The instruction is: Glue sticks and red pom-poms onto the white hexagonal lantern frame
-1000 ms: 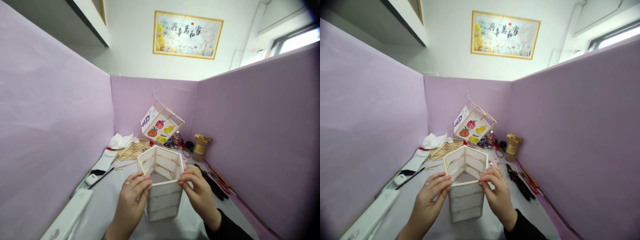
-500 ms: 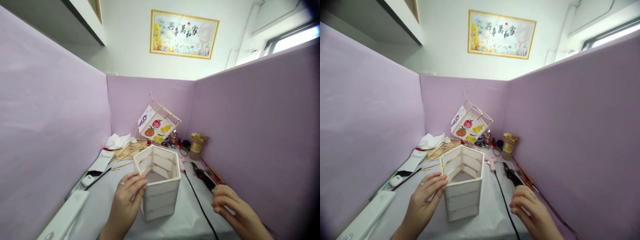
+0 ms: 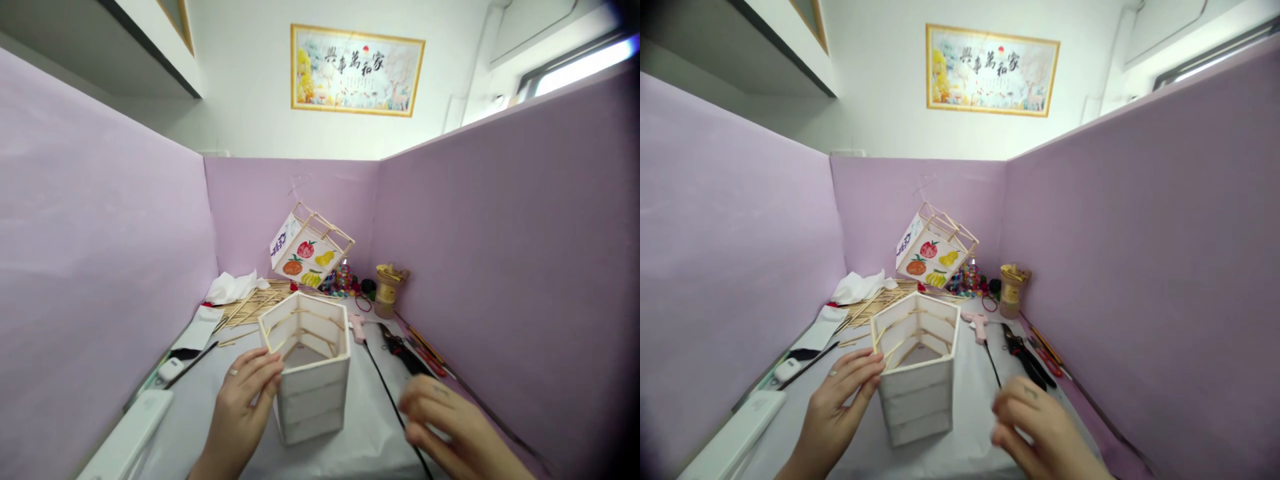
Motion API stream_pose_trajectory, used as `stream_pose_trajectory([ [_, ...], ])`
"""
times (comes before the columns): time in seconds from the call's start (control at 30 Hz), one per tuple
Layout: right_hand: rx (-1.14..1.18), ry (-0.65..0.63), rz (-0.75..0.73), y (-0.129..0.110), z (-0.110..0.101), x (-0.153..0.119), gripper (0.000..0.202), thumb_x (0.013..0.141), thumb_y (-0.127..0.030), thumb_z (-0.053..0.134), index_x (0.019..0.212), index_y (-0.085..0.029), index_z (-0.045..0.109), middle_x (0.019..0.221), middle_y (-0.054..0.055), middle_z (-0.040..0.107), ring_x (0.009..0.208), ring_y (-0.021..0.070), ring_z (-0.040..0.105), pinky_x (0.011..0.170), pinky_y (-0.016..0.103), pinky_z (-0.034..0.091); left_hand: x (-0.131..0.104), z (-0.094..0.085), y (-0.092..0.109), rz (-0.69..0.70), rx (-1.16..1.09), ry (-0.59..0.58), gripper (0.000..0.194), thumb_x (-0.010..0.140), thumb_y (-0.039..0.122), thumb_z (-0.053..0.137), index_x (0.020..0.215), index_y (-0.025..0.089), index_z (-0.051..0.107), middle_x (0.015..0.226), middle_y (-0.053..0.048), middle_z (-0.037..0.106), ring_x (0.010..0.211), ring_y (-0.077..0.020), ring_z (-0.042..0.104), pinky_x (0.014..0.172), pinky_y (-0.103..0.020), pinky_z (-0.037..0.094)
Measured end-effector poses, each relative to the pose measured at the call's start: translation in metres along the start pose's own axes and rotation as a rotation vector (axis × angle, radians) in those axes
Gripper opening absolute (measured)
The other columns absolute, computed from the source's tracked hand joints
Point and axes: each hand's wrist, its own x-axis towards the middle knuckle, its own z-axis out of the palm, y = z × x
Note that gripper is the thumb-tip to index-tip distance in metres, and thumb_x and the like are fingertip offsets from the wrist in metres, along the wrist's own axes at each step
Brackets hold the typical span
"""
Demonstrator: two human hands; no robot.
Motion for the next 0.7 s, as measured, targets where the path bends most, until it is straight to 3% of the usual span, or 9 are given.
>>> stream_pose_trajectory([
  [0.03, -0.06, 0.115, -0.052, -0.004, 0.009, 0.018, 0.009, 0.094, -0.02, 0.062, 0.089, -0.027, 0.067, 0.082, 0.003, 0.069, 0.076, 0.0178, 0.068, 0.068, 0.027, 0.057, 0.0, -0.001, 0.0, 0.006, 0.004, -0.002, 0.018, 0.095, 0.018, 0.062, 0.107, 0.027, 0.073, 0.105, -0.001, 0.078, 0.105, -0.0185, 0.069, 0.092, -0.032, 0.058],
  [0.1, -0.16, 0.246, -0.115, -0.006, 0.031, 0.047, 0.02, 0.092, -0.013, 0.061, 0.105, -0.026, 0.068, 0.091, 0.005, 0.068, 0.085, 0.0196, 0.067, 0.076, 0.03, 0.057, 0.0, -0.002, -0.001, 0.02, 0.007, -0.005, 0.018, 0.095, 0.018, 0.062, 0.107, 0.026, 0.073, 0.105, -0.001, 0.078, 0.106, -0.0178, 0.069, 0.092, -0.03, 0.057],
  [0.2, -0.208, 0.288, -0.148, -0.001, 0.057, 0.069, 0.021, 0.091, -0.011, 0.063, 0.106, -0.024, 0.068, 0.095, 0.007, 0.066, 0.088, 0.021, 0.064, 0.079, 0.035, 0.056, 0.0, -0.003, -0.001, 0.023, 0.002, -0.01, 0.019, 0.096, 0.018, 0.062, 0.108, 0.026, 0.072, 0.106, 0.0, 0.077, 0.107, -0.016, 0.068, 0.094, -0.028, 0.056],
  [0.37, -0.072, 0.316, -0.159, 0.005, 0.065, 0.077, 0.015, 0.091, -0.008, 0.063, 0.086, -0.022, 0.066, 0.086, 0.003, 0.066, 0.081, 0.0171, 0.062, 0.074, 0.031, 0.054, 0.0, 0.0, -0.001, 0.022, -0.022, -0.008, 0.019, 0.096, 0.017, 0.061, 0.108, 0.026, 0.072, 0.108, -0.001, 0.077, 0.108, -0.0158, 0.067, 0.095, -0.028, 0.056],
  [0.7, 0.139, 0.496, -0.024, 0.01, 0.082, 0.076, 0.012, 0.089, -0.016, 0.069, 0.08, -0.023, 0.073, 0.082, 0.003, 0.069, 0.076, 0.0174, 0.069, 0.069, 0.028, 0.057, -0.001, 0.001, 0.0, -0.011, -0.032, 0.007, 0.019, 0.094, 0.016, 0.063, 0.106, 0.025, 0.073, 0.106, -0.003, 0.078, 0.105, -0.02, 0.069, 0.091, -0.033, 0.059],
])
